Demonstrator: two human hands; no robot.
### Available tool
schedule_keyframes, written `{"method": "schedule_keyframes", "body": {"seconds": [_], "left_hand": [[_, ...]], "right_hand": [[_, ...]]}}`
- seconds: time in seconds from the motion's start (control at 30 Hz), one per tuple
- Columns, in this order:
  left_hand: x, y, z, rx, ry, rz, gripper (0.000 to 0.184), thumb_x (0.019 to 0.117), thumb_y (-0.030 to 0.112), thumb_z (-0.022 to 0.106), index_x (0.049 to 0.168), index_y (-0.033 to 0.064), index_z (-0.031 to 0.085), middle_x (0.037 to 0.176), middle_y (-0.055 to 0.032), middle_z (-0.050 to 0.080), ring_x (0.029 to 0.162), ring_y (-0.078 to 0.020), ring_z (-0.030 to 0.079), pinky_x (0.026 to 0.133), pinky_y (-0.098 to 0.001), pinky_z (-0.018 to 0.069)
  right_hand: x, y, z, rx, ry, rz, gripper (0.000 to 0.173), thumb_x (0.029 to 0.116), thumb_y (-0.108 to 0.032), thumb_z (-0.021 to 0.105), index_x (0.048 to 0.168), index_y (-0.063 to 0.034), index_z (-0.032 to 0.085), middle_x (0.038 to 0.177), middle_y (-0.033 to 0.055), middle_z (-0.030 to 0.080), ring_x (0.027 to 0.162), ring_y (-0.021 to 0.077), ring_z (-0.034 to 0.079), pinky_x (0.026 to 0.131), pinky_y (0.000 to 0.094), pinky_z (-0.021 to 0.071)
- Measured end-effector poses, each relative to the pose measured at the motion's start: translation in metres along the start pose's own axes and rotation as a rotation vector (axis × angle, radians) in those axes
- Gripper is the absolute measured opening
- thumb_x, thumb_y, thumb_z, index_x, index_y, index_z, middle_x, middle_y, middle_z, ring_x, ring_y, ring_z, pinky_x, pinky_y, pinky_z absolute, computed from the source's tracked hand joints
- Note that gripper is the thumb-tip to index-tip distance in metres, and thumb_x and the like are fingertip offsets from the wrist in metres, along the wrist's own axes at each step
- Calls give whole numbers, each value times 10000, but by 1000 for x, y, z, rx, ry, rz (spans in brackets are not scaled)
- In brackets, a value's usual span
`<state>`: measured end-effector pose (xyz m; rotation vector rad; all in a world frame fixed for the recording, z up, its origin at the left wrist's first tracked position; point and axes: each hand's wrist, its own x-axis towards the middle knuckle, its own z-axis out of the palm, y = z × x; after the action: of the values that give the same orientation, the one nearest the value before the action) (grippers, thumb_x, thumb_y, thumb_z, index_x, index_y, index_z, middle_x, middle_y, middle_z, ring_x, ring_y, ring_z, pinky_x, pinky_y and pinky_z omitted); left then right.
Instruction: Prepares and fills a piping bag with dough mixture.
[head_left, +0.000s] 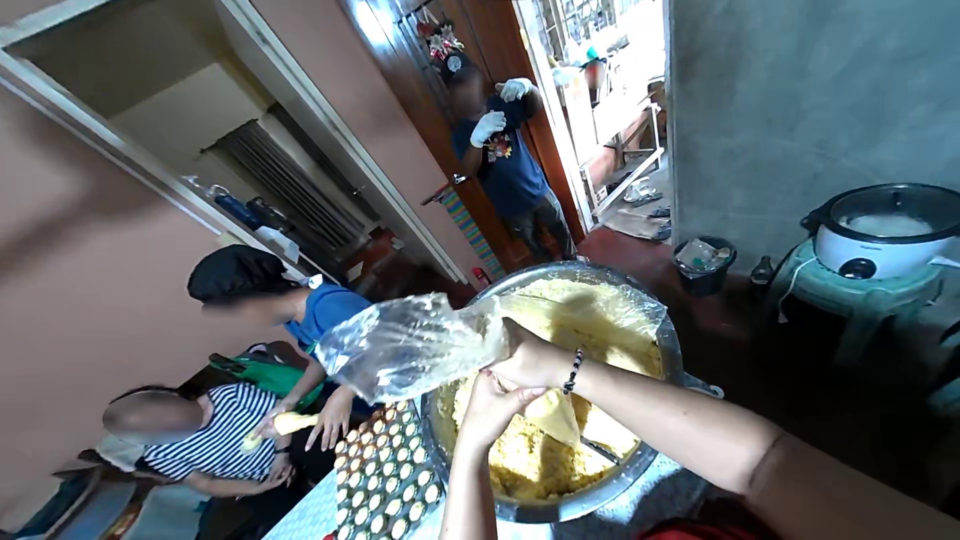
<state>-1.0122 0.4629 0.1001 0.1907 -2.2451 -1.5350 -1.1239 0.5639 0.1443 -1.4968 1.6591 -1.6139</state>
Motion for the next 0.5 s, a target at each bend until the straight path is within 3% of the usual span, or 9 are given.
{"method": "schedule_keyframes", "body": {"seconds": [0.07,0.13,0.23,0.33,0.4,0.5], "left_hand": [[-5,7,2,36,45,-58,442,746,228,858,1079,3,673,927,32,750,888,-20,708,864,-245,594],[-9,17,5,170,102,-189,259,812,120,787,1031,13,699,909,41,724,878,20,667,858,-217,553],[-11,21,9,248,151,-282,236,888,83,687,1095,-31,673,971,-40,684,924,-39,622,882,-267,507],[-11,9,15,112,274,-189,167,916,46,566,1048,-8,653,890,15,678,847,7,639,819,-224,540],[-12,12,23,37,401,-173,168,968,-13,496,1039,-52,642,886,4,675,842,13,635,817,-215,539],[-9,5,28,-18,494,-32,207,995,-24,462,1142,-78,597,972,-18,669,916,0,630,863,-217,538]], "right_hand": [[7,-4,-5,-155,-138,-8,543,944,-192,701,1409,31,530,1409,204,566,1353,272,507,1154,461,389],[10,-12,-8,-297,-240,-53,486,955,-191,691,1358,54,575,1405,242,557,1371,358,474,1161,541,339],[14,-23,-10,-446,-330,-109,312,932,-125,695,1147,98,662,1255,255,625,1280,391,520,1144,564,310],[19,-24,-9,-517,-346,-86,244,930,-124,687,1054,86,670,1245,240,622,1312,391,491,1150,619,266],[19,-25,-7,-527,-326,-54,289,940,-149,685,1105,88,663,1291,238,612,1342,381,479,1170,600,250],[16,-17,-9,-355,-238,-28,490,907,-173,752,1293,89,603,1400,236,568,1360,338,494,1171,514,323]]}}
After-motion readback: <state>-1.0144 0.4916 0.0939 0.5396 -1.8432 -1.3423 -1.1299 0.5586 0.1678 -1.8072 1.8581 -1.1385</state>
